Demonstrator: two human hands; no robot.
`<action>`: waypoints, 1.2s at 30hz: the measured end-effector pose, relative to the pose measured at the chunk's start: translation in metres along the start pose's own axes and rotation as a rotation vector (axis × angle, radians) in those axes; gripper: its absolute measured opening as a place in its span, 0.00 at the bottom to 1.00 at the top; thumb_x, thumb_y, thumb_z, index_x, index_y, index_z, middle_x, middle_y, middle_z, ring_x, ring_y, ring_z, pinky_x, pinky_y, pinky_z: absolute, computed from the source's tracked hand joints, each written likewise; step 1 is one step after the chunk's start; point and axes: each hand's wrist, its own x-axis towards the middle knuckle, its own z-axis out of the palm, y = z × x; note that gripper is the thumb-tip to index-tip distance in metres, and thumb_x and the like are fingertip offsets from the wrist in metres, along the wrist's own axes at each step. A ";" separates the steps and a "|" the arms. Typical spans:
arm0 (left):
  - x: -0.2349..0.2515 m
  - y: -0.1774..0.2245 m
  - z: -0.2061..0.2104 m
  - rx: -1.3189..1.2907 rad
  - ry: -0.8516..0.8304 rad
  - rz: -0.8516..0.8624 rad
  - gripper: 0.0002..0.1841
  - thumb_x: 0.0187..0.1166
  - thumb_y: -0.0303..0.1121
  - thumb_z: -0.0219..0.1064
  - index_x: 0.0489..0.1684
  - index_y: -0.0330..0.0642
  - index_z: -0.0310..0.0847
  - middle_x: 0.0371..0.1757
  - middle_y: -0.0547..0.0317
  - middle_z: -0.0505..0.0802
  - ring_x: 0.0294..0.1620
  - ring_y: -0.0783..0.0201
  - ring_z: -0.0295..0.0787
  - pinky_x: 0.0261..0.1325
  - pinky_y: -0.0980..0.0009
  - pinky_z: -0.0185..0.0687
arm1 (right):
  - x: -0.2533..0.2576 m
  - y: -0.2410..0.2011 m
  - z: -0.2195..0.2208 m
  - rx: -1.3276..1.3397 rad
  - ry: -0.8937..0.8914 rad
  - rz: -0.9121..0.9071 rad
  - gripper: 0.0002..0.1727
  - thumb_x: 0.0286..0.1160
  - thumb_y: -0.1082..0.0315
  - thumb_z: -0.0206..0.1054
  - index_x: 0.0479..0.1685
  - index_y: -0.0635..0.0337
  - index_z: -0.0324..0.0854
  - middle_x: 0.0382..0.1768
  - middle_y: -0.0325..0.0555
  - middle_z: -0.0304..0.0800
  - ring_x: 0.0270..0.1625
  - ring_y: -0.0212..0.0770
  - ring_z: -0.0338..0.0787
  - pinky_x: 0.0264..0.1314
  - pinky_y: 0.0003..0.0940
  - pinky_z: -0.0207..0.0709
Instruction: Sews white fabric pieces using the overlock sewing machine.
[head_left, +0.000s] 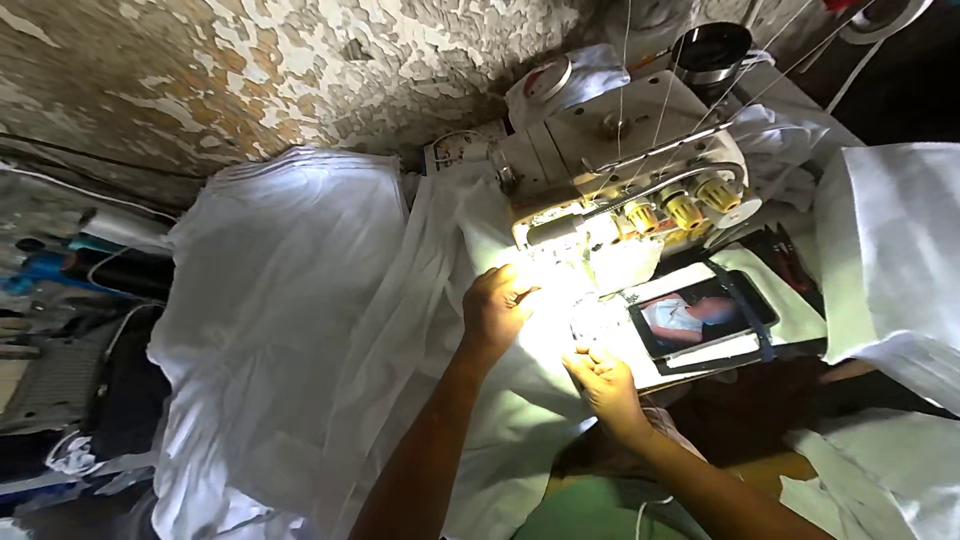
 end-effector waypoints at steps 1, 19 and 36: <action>0.000 0.001 0.000 -0.001 0.000 -0.014 0.05 0.67 0.30 0.77 0.25 0.38 0.93 0.26 0.55 0.86 0.32 0.60 0.83 0.42 0.65 0.76 | 0.000 0.000 0.000 -0.002 -0.001 -0.001 0.04 0.78 0.77 0.65 0.45 0.66 0.84 0.26 0.31 0.91 0.29 0.18 0.87 0.37 0.13 0.80; -0.044 0.055 0.016 0.503 -0.027 0.083 0.08 0.75 0.30 0.69 0.41 0.41 0.95 0.47 0.46 0.95 0.55 0.45 0.92 0.62 0.48 0.83 | 0.004 -0.001 -0.016 -0.429 -0.007 -0.236 0.13 0.78 0.60 0.67 0.39 0.58 0.94 0.36 0.37 0.88 0.41 0.22 0.84 0.47 0.19 0.77; -0.030 0.049 0.031 0.448 0.082 -0.070 0.13 0.74 0.27 0.64 0.46 0.24 0.89 0.59 0.38 0.93 0.63 0.44 0.90 0.70 0.53 0.78 | 0.013 -0.031 -0.011 -0.350 0.034 -0.185 0.18 0.75 0.70 0.66 0.60 0.72 0.77 0.28 0.31 0.87 0.30 0.12 0.81 0.38 0.11 0.76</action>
